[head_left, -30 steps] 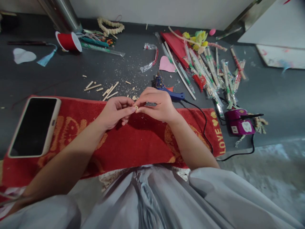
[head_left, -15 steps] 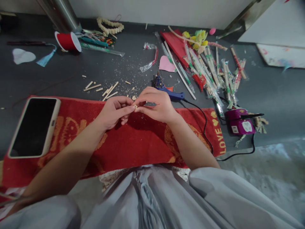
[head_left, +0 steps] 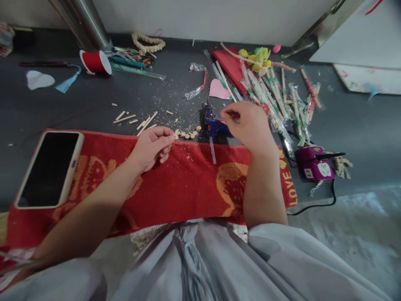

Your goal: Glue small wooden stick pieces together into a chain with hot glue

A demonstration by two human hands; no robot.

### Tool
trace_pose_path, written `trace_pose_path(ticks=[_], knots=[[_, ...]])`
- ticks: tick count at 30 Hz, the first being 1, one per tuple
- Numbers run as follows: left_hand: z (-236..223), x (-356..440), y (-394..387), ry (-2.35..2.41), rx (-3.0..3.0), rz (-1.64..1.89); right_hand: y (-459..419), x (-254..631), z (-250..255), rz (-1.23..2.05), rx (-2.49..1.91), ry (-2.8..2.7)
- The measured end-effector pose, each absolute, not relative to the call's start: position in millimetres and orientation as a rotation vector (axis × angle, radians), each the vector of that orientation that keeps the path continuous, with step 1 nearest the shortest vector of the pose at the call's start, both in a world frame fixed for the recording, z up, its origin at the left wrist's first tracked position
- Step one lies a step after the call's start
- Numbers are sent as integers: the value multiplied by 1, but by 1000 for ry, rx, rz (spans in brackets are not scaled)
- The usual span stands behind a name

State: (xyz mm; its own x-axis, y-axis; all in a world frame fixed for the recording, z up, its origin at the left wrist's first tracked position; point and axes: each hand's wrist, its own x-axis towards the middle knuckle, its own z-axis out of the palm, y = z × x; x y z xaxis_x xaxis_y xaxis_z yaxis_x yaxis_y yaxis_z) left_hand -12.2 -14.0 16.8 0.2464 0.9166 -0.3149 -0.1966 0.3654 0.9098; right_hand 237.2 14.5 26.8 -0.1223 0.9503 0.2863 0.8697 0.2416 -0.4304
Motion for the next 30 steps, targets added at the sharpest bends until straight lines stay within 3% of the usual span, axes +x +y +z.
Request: trace_pose_path(ticks=[6, 21, 24, 30], knots=[[14, -13, -13, 1041, 875, 908, 13, 258, 26, 246, -1916, -2197], [15, -14, -13, 1033, 900, 859, 16, 243, 24, 227, -1911, -2229], [15, -14, -13, 1004, 883, 875, 19, 248, 21, 420, -1750, -2007], [16, -16, -11, 974, 779, 955, 22, 239, 13, 1142, -1274, -1571]])
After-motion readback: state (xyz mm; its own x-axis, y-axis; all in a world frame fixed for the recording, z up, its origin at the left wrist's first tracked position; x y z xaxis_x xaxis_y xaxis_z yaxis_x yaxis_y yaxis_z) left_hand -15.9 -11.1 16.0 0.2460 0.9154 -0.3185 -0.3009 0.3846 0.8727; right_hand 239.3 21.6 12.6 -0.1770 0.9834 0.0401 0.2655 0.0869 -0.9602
